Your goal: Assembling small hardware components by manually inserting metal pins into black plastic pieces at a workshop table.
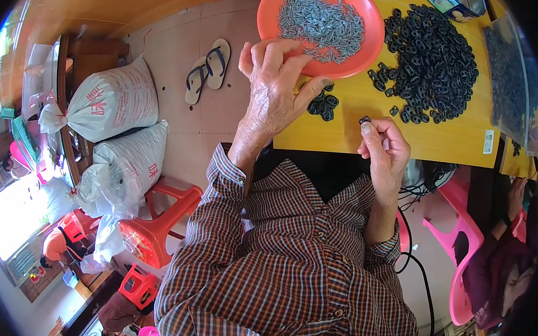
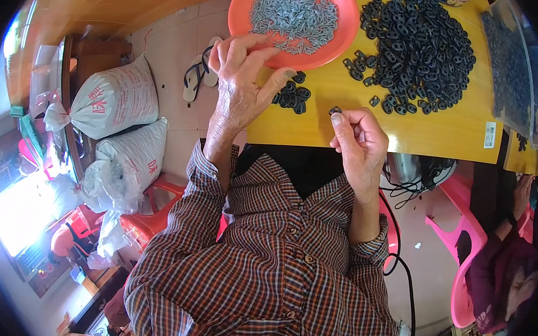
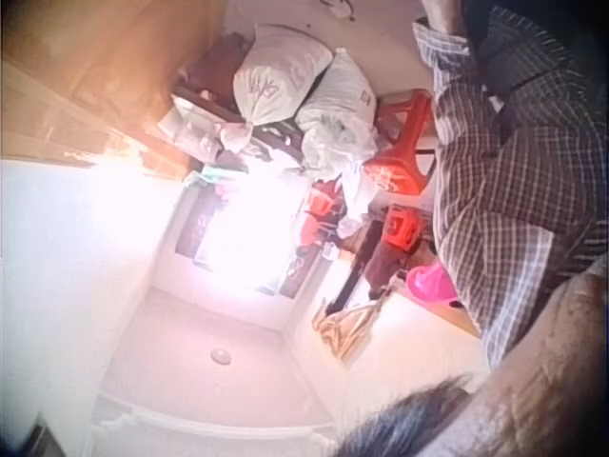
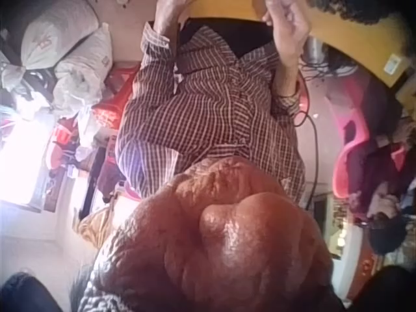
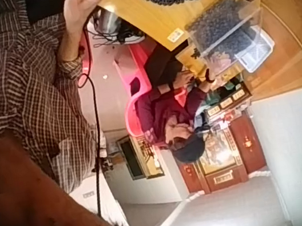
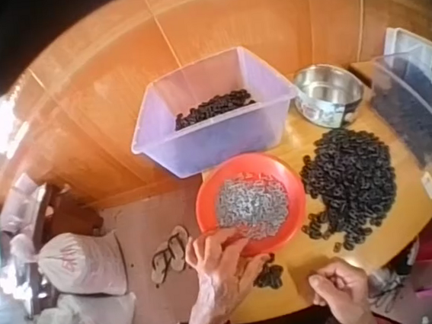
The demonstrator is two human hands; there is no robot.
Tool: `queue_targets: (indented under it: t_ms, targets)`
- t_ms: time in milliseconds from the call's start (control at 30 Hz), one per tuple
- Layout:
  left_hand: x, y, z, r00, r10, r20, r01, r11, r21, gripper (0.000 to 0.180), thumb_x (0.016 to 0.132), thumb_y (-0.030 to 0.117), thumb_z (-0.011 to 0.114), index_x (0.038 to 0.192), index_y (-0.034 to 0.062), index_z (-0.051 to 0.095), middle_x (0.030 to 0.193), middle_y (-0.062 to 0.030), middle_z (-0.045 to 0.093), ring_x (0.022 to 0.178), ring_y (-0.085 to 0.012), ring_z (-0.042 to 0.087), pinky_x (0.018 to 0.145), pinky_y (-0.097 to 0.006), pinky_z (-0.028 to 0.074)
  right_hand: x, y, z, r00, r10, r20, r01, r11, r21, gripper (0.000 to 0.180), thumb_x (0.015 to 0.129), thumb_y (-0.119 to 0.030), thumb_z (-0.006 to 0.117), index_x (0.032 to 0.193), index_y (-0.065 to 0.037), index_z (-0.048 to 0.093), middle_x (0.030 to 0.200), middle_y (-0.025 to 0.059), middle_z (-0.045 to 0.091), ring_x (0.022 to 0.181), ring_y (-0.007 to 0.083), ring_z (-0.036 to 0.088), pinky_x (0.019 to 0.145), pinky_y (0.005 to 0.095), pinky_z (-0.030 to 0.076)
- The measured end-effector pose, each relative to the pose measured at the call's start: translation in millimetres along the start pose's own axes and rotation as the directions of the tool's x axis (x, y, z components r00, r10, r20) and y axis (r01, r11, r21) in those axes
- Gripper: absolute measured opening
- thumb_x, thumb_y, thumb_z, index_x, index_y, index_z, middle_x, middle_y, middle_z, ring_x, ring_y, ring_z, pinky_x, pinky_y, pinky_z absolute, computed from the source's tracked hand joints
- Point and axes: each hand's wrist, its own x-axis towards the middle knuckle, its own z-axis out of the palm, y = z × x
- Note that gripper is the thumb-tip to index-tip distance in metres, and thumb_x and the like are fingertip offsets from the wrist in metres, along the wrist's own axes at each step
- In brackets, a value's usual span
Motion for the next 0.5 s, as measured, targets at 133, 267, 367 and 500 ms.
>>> queue_targets:
  t_ms: [133, 267, 367, 500]
  targets:
    - [0.3, 1.4, -0.3, 1.000, 0.005, 0.007, -0.005, 1.000, 0.022, 0.042, 0.074, 0.038, 0.075, 0.096, 0.0029, 0.068, 0.110, -0.0100, 0.054, 0.111, -0.0303, 0.045, 0.102, -0.058, 0.019, -0.2, -0.5, 0.4, 1.000, -0.011, 0.006, 0.011, 1.000, 0.004, 0.013, 0.091, -0.011, 0.061, 0.085, 0.000, 0.059, 0.071, -0.0002, 0.053, 0.056, 0.0053, 0.049, 0.050, 0.0184, 0.038]
    - [3.2, 4.6, 0.3, 0.999, 0.010, 0.044, -0.013, 0.998, 0.067, 0.044, 0.073, 0.038, 0.076, 0.097, 0.0025, 0.068, 0.111, -0.0108, 0.054, 0.112, -0.0313, 0.044, 0.101, -0.061, 0.019, 0.0, 1.8, 0.2, 1.000, -0.020, 0.005, 0.020, 1.000, -0.014, 0.012, 0.091, -0.011, 0.061, 0.085, 0.000, 0.059, 0.071, -0.0004, 0.053, 0.056, 0.0054, 0.049, 0.050, 0.0185, 0.038]
    - [2.1, 3.3, -0.9, 0.999, 0.016, 0.045, -0.019, 0.998, 0.054, 0.044, 0.072, 0.038, 0.076, 0.097, 0.0031, 0.068, 0.111, -0.0109, 0.053, 0.112, -0.0315, 0.044, 0.100, -0.061, 0.019, -0.2, -0.2, 1.4, 1.000, -0.016, 0.007, 0.016, 1.000, -0.002, 0.013, 0.091, -0.011, 0.061, 0.085, 0.000, 0.059, 0.070, -0.0005, 0.053, 0.056, 0.0054, 0.049, 0.050, 0.0185, 0.038]
    - [0.1, -0.2, -1.4, 1.000, 0.019, 0.013, -0.020, 0.999, 0.031, 0.037, 0.071, 0.034, 0.077, 0.094, 0.0058, 0.070, 0.110, -0.0103, 0.055, 0.111, -0.0307, 0.046, 0.101, -0.060, 0.020, -0.5, -0.1, 0.6, 1.000, -0.011, 0.005, 0.011, 1.000, -0.004, 0.013, 0.091, -0.011, 0.061, 0.085, 0.000, 0.059, 0.070, -0.0005, 0.053, 0.056, 0.0055, 0.049, 0.050, 0.0185, 0.038]
